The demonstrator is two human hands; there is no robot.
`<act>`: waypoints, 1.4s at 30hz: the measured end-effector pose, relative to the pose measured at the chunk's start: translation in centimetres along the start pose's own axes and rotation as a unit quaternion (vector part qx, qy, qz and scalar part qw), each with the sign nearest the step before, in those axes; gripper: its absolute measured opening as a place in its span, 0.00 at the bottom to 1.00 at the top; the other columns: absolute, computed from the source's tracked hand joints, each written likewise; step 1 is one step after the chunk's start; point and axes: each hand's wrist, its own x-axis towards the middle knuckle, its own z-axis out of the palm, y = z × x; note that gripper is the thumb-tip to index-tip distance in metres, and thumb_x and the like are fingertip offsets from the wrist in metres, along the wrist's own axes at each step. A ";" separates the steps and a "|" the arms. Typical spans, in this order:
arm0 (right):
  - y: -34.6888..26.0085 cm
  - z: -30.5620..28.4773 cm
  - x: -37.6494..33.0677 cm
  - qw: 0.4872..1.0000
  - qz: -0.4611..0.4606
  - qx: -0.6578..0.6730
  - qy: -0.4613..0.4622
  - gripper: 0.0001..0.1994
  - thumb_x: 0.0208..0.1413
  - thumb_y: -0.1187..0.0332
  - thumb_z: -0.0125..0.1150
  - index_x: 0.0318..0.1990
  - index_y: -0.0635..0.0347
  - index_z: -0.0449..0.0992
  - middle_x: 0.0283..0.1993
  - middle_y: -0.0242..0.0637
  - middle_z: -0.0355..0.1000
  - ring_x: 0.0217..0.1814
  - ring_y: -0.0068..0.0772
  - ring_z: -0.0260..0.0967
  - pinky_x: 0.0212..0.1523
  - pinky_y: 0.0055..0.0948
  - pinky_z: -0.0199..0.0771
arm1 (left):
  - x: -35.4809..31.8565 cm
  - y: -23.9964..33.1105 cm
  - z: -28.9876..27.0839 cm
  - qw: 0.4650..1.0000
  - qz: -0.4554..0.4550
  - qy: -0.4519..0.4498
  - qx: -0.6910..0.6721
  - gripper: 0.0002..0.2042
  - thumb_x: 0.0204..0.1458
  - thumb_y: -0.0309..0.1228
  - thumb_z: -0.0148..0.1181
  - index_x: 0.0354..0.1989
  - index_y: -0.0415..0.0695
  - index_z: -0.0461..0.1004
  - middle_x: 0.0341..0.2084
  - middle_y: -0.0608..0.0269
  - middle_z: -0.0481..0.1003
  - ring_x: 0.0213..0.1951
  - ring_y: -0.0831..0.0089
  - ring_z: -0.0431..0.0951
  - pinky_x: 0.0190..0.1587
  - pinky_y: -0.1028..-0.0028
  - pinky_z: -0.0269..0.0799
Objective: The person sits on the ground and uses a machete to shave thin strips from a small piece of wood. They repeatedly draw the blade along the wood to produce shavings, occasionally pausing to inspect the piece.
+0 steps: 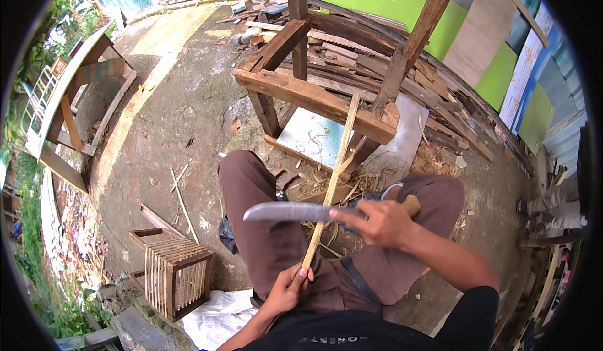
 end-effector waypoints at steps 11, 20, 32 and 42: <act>-0.7 1.0 -0.2 0.998 -0.050 0.031 0.007 0.28 0.55 0.70 0.58 0.65 0.35 0.71 0.25 0.31 0.62 0.18 0.28 0.67 0.16 0.34 0.72 | -0.1 0.5 -0.1 0.996 -0.030 -0.012 -0.087 0.14 0.70 0.36 0.43 0.36 0.40 0.67 0.17 0.75 0.56 0.18 0.84 0.55 0.21 0.80 0.53; 1.8 0.0 0.0 0.998 0.067 -0.009 0.015 0.30 0.53 0.69 0.60 0.66 0.32 0.70 0.27 0.32 0.63 0.20 0.28 0.68 0.15 0.33 0.69 | -0.6 0.5 0.0 0.996 0.013 0.040 0.075 0.14 0.71 0.35 0.42 0.35 0.42 0.69 0.17 0.75 0.59 0.20 0.86 0.55 0.24 0.82 0.51; 0.5 0.3 -0.8 0.998 -0.055 -0.021 -0.004 0.30 0.51 0.68 0.62 0.65 0.33 0.71 0.28 0.33 0.65 0.19 0.32 0.69 0.18 0.33 0.71 | -0.6 1.2 -1.1 0.994 -0.006 0.056 0.098 0.14 0.71 0.36 0.42 0.35 0.41 0.69 0.17 0.75 0.61 0.20 0.86 0.57 0.24 0.81 0.54; 0.6 0.8 -0.9 0.999 0.039 0.011 0.013 0.34 0.45 0.71 0.62 0.65 0.35 0.71 0.29 0.32 0.65 0.19 0.31 0.69 0.16 0.32 0.71 | -0.2 0.8 -1.4 0.998 0.001 0.052 0.047 0.14 0.71 0.35 0.43 0.34 0.41 0.68 0.17 0.75 0.60 0.20 0.86 0.57 0.24 0.81 0.53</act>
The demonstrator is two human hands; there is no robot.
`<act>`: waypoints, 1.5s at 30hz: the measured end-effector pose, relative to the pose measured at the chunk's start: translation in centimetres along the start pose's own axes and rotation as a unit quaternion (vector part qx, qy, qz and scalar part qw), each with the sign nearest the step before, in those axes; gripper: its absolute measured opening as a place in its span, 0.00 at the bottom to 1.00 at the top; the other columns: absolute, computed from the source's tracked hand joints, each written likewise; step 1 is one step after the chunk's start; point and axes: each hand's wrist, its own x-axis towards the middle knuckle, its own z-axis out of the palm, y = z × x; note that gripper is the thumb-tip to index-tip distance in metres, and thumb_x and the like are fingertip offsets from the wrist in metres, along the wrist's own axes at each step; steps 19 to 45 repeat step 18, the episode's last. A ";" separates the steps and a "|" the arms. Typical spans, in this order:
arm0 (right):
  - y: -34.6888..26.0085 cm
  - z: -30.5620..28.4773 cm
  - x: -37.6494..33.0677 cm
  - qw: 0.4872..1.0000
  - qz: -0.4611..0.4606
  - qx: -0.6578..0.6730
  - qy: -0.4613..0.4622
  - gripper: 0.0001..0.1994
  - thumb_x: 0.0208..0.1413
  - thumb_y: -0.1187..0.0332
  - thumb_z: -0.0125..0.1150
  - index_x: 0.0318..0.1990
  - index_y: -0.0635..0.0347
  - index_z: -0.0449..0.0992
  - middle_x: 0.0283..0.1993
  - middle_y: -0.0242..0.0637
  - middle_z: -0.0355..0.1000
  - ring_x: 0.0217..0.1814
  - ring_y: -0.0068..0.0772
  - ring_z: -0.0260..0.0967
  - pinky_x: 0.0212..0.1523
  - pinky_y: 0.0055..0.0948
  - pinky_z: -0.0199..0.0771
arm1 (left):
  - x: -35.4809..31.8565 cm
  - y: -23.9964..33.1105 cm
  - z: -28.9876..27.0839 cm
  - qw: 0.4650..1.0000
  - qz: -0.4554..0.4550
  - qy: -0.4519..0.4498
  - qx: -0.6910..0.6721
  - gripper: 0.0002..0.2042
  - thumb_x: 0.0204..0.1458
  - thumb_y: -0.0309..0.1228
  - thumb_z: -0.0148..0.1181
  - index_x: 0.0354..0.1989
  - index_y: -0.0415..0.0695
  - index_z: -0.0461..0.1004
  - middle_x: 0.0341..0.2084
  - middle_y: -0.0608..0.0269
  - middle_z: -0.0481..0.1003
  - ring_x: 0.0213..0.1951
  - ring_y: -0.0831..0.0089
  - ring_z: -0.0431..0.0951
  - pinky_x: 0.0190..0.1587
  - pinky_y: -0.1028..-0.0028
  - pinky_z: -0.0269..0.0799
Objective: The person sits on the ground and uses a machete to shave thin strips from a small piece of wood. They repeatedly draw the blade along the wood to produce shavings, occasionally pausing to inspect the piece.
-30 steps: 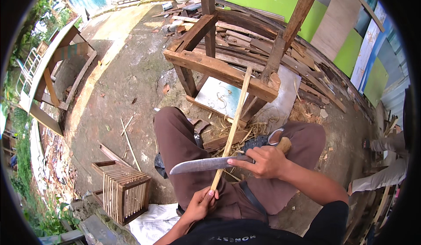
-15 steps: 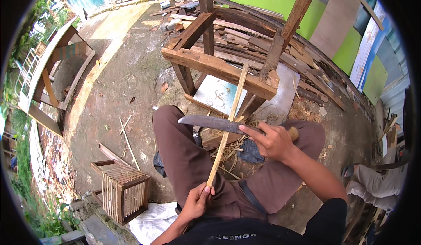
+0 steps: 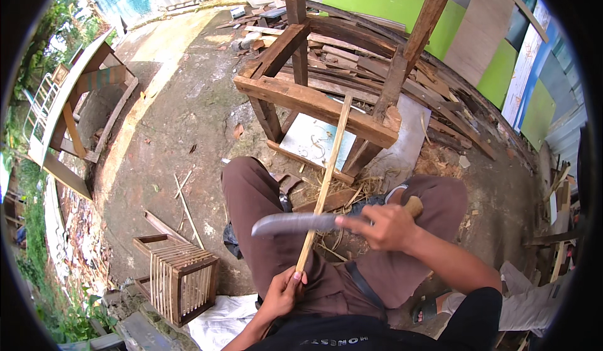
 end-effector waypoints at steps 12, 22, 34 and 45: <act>0.4 -0.1 1.7 0.998 0.053 -0.025 0.038 0.31 0.52 0.71 0.60 0.66 0.37 0.70 0.26 0.29 0.63 0.20 0.27 0.68 0.18 0.31 0.72 | 0.4 0.7 0.5 0.999 -0.007 -0.016 -0.052 0.13 0.71 0.34 0.42 0.34 0.41 0.68 0.18 0.74 0.60 0.21 0.85 0.57 0.24 0.81 0.54; 0.4 -0.3 0.5 0.993 -0.109 -0.047 -0.027 0.35 0.48 0.69 0.63 0.69 0.39 0.66 0.28 0.29 0.65 0.21 0.29 0.70 0.21 0.25 0.75 | 0.1 0.3 0.6 0.998 0.030 -0.025 0.047 0.14 0.69 0.40 0.46 0.37 0.43 0.69 0.17 0.75 0.61 0.20 0.84 0.58 0.25 0.79 0.57; 0.4 -0.3 0.5 0.993 -0.109 -0.047 -0.027 0.35 0.48 0.69 0.63 0.69 0.39 0.66 0.28 0.29 0.65 0.21 0.29 0.70 0.21 0.25 0.75 | 0.1 0.3 0.6 0.998 0.030 -0.025 0.047 0.14 0.69 0.40 0.46 0.37 0.43 0.69 0.17 0.75 0.61 0.20 0.84 0.58 0.25 0.79 0.57; 0.4 -0.3 0.5 0.993 -0.109 -0.047 -0.027 0.35 0.48 0.69 0.63 0.69 0.39 0.66 0.28 0.29 0.65 0.21 0.29 0.70 0.21 0.25 0.75 | 0.1 0.3 0.6 0.998 0.030 -0.025 0.047 0.14 0.69 0.40 0.46 0.37 0.43 0.69 0.17 0.75 0.61 0.20 0.84 0.58 0.25 0.79 0.57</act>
